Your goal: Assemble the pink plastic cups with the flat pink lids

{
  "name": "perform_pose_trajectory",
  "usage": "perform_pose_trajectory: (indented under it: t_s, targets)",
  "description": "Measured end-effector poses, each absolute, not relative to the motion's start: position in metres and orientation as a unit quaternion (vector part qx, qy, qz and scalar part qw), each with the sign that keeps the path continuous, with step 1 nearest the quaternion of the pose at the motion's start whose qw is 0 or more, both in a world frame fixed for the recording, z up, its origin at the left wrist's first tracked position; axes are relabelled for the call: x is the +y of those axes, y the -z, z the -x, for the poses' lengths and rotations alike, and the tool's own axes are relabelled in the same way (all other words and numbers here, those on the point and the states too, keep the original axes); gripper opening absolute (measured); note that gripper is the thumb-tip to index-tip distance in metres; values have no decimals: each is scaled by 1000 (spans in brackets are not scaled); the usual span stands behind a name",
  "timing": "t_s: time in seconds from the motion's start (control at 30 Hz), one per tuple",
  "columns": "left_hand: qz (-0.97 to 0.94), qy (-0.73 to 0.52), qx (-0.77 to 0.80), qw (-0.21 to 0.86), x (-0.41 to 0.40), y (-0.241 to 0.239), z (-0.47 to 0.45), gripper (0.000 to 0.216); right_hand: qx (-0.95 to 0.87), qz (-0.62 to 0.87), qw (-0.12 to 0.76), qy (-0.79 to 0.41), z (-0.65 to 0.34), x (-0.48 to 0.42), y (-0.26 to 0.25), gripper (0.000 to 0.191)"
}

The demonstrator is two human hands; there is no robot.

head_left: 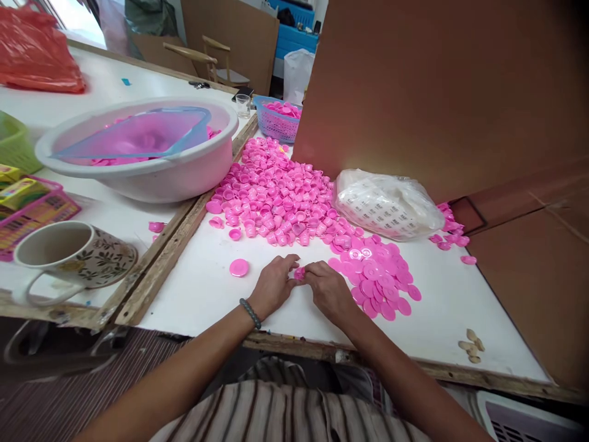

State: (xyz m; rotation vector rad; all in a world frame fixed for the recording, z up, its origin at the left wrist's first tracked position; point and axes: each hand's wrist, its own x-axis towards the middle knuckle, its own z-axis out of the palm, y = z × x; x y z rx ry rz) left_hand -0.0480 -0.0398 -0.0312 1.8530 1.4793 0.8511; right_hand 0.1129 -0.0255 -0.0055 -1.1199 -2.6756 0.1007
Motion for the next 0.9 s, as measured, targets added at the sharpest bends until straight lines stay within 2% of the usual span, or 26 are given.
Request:
perform_pose_trajectory:
  t_s: [0.23, 0.37, 0.47, 0.57, 0.63, 0.7, 0.77, 0.9]
  targets:
    - [-702, -315, 564, 300, -39, 31, 50, 46, -934, 344, 88, -33, -107, -19, 4, 27]
    - [-703, -328, 545, 318, -38, 34, 53, 48, -919, 368, 127, -68, -110, -16, 6, 26]
    - [-701, -343, 534, 326, -39, 32, 59, 42, -878, 405, 192, -170, -111, -16, 5, 22]
    - [-685, -340, 527, 370, -42, 24, 66, 31, -792, 451, 237, -337, -107, -19, 3, 17]
    - [-660, -336, 520, 426, -44, 18, 71, 28, -717, 475, 239, -451, -105, -23, 1, 18]
    - [-615, -335, 523, 487, -45, 13, 74, 28, -661, 494, 227, -517, -104, -27, -1, 27]
    - [-556, -323, 539, 544, -44, 10, 75, 33, -664, 515, 227, -492, -106, -30, -1, 33]
    - [-467, -290, 562, 618, -37, 4, 73, 41, -798, 461, 210, -327, -111, -32, 0, 33]
